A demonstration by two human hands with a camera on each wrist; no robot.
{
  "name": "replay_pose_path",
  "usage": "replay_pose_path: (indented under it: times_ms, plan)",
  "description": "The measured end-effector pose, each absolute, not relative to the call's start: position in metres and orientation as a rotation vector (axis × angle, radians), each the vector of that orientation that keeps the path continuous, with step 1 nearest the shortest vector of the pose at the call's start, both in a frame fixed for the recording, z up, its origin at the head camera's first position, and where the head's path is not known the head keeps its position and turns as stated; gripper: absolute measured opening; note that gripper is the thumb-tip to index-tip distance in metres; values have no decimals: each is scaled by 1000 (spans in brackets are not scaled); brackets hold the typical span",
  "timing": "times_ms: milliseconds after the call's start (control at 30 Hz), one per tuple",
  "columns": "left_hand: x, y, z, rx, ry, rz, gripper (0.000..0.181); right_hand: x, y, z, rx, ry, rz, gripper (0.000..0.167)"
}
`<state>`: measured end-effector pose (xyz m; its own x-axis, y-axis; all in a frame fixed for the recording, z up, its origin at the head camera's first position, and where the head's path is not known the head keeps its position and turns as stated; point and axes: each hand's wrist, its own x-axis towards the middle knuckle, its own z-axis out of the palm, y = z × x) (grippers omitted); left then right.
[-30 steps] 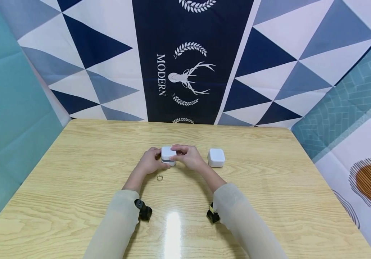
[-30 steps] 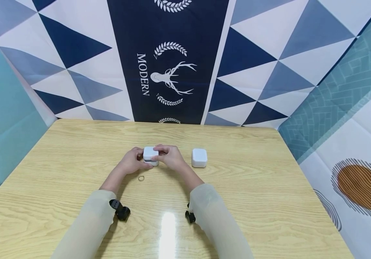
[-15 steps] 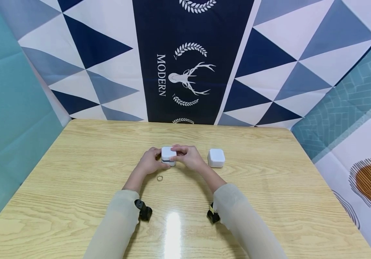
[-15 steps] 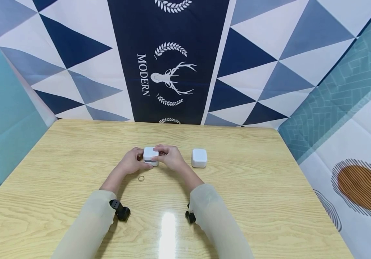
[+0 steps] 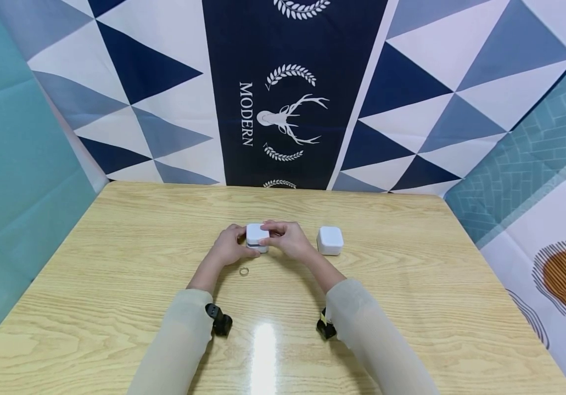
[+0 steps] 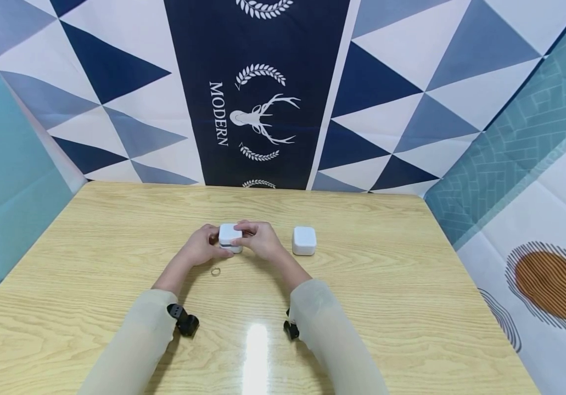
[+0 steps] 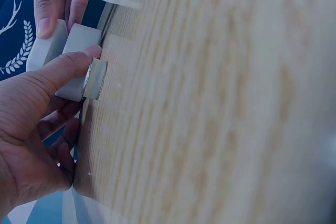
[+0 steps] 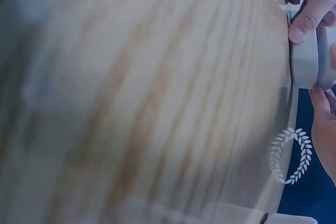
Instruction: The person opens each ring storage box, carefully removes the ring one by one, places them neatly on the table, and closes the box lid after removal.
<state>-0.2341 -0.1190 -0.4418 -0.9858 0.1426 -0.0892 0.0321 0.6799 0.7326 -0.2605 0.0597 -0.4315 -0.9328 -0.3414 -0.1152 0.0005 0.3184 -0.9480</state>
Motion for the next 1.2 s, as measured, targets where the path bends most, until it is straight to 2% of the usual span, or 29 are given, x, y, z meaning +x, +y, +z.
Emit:
replay_pose_path:
  times_ms: [600,833,1000,1200]
  plan:
    - [-235,-120,-443,167,2752,1187,72,-260,62,-431,-350,2280,-1654,38]
    - [-234,-120,-442,166,2751,1192,73,-249,61,-410,-327,2248,-1619,40]
    - [-234,-120,-441,167,2752,1187,74,-261,62,-429,-333,2240,-1643,41]
    - [-234,-119,-440,166,2755,1186,74,-260,62,-431,-344,2276,-1651,39]
